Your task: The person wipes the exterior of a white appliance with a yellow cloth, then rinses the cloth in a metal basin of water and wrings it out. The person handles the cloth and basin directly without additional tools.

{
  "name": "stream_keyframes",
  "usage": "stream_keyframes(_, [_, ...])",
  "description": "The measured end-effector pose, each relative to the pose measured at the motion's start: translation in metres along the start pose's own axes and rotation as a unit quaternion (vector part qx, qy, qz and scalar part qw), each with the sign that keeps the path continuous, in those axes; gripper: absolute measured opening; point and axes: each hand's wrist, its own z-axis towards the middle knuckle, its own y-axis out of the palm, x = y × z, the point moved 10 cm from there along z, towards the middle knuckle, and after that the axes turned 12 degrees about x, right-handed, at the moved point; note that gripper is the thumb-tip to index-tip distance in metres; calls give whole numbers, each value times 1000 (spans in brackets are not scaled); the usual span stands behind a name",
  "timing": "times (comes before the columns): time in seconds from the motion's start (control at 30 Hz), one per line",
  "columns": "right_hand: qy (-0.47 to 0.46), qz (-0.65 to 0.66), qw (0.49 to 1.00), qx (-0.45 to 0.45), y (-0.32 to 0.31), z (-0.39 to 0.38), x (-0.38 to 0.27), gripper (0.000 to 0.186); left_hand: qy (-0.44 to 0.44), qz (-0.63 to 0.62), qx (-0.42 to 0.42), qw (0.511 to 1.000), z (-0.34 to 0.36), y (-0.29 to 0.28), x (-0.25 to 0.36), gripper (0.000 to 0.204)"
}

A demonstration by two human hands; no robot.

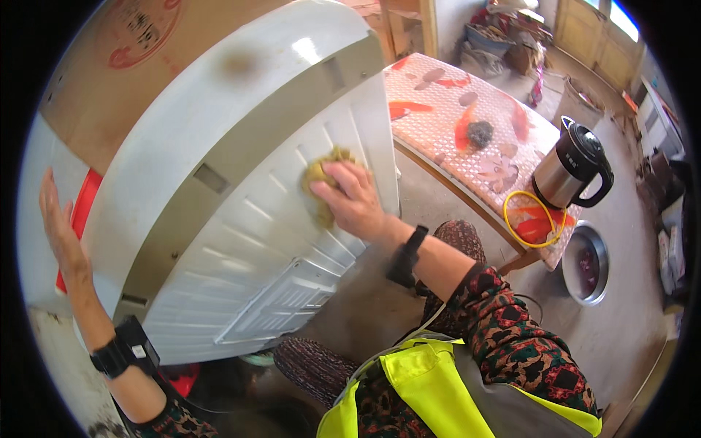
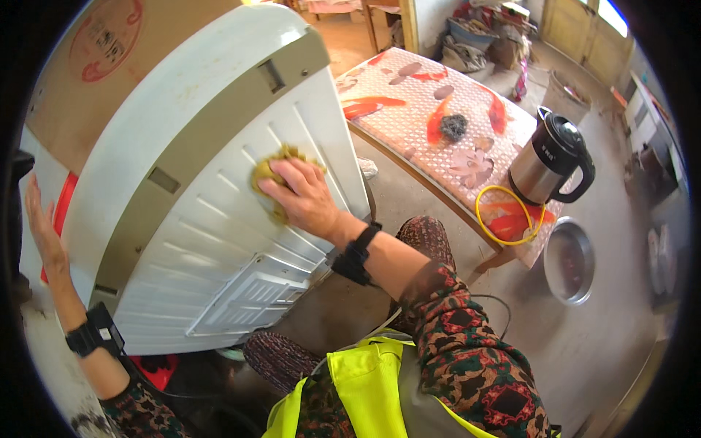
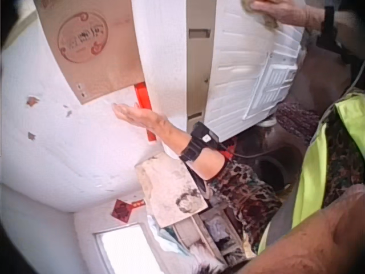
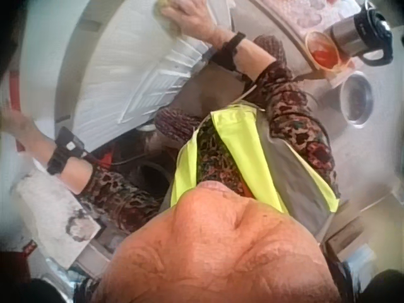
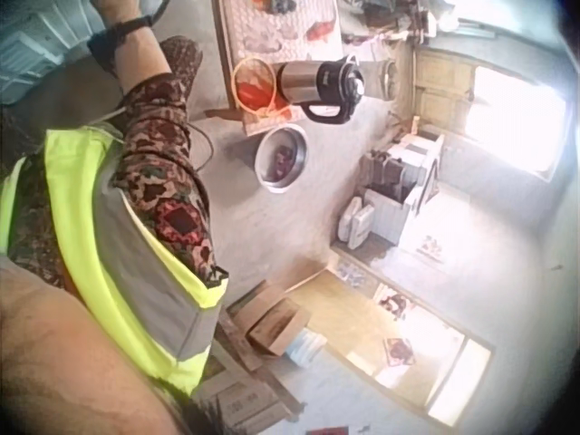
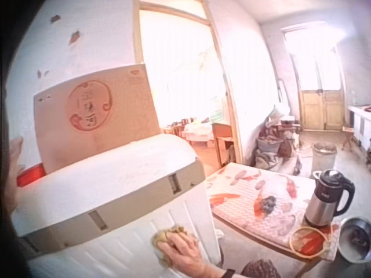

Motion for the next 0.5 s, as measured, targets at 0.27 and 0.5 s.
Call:
stream_keyframes(0.27, [193,107,973,-68,-34,-65,33,32,-51,-4,-47,998,-7,10,-10,60])
stream_keyframes(0.5, [108,38,990,81,-17,61,19,45,-57,16,-52,997,-6,13,-10,60])
